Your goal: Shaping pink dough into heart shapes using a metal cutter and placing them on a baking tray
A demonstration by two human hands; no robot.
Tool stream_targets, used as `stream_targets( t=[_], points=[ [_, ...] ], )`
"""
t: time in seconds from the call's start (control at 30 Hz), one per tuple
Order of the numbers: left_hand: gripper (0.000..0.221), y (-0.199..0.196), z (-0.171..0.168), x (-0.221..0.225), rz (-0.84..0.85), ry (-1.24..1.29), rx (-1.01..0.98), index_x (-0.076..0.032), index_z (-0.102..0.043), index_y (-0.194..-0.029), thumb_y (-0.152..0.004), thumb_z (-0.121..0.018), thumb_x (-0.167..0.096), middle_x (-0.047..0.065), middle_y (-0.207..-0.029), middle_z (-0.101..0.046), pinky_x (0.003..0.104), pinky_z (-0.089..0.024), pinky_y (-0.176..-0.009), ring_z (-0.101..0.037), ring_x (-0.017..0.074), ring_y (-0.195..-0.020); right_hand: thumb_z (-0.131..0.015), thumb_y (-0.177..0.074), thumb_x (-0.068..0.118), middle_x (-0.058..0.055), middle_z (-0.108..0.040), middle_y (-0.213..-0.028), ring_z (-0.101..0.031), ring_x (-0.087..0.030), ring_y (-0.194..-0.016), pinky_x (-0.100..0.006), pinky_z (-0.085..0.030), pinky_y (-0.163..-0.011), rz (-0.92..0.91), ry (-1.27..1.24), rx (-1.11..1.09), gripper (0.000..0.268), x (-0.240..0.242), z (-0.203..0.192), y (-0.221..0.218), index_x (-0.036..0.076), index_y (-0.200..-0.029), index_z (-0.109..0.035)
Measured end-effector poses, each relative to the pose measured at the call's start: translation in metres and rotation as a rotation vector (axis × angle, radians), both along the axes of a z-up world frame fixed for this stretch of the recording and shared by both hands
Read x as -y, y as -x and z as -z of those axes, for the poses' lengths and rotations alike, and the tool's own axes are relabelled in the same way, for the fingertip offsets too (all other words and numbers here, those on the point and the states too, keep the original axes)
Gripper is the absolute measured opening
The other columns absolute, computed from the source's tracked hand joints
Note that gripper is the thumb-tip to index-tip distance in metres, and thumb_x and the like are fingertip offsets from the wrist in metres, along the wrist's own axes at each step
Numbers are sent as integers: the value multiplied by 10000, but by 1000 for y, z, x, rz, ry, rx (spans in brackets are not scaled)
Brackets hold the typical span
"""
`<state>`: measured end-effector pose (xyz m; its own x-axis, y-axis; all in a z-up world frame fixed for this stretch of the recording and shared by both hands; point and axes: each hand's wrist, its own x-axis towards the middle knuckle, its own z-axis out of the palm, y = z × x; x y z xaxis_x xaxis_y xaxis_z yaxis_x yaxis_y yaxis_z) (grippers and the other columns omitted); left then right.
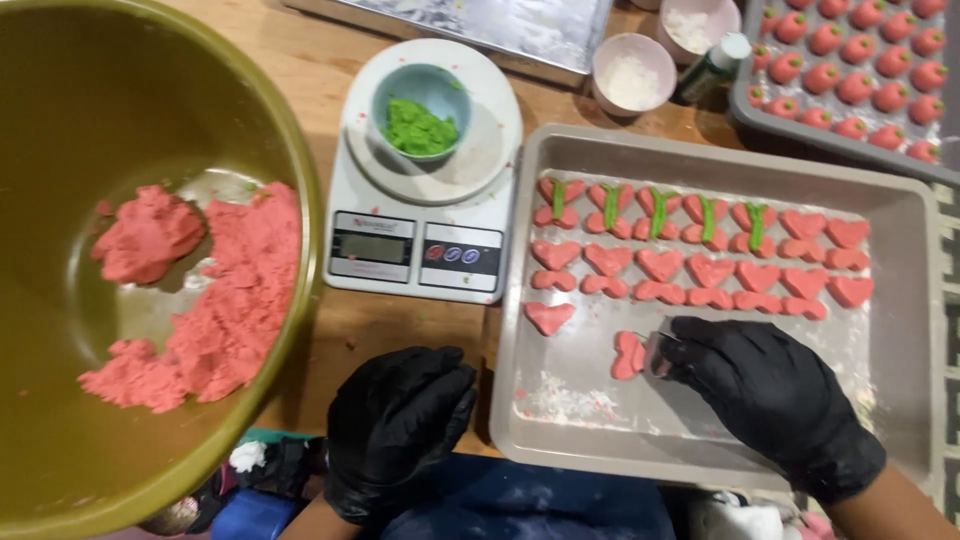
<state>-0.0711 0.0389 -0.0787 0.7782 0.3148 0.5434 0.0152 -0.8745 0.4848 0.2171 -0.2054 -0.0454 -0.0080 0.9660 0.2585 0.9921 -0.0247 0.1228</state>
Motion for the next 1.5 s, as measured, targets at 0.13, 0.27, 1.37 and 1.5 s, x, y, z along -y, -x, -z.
stream_targets(
  t=[0.13, 0.27, 1.37, 1.5],
  points=[
    [202, -1, 7, 2, -49, -34, -14, -158, -745, -1118, -923, -744, -214, 60, -1164, -755, 428, -590, -847, -734, 290, -979, -668, -955, 185, -104, -728, -1226, -723, -309, -931, -411, -575, -762, -26, 31, -100, 225, 5, 7, -4, 152, -1176, -701],
    [212, -2, 3, 3, -77, -36, -23, -158, -759, -1118, -908, -758, -188, 61, -1139, -764, 413, -591, -854, -734, 278, -965, -650, -961, 136, -128, -711, -1265, -716, -298, -1044, -414, -574, -859, -97, 54, -144, 239, 5, 9, -7, 154, -1193, -709],
    [243, -1, 10, 6, -61, 0, -26, -143, -750, -1127, -887, -787, -145, 80, -1144, -765, 426, -603, -875, -744, 289, -978, -622, -977, 91, -51, -720, -1208, -708, -284, -947, -398, -561, -745, -51, 65, -16, 280, 11, 18, -5, 195, -1230, -681],
    [258, 1, 14, 5, -58, -7, -46, -151, -751, -1147, -892, -787, -148, 69, -1174, -761, 422, -596, -904, -741, 286, -1008, -587, -980, 67, -65, -710, -1232, -704, -295, -967, -411, -565, -784, -60, 76, -73, 307, 12, 18, -6, 178, -1254, -671]
  ],
)
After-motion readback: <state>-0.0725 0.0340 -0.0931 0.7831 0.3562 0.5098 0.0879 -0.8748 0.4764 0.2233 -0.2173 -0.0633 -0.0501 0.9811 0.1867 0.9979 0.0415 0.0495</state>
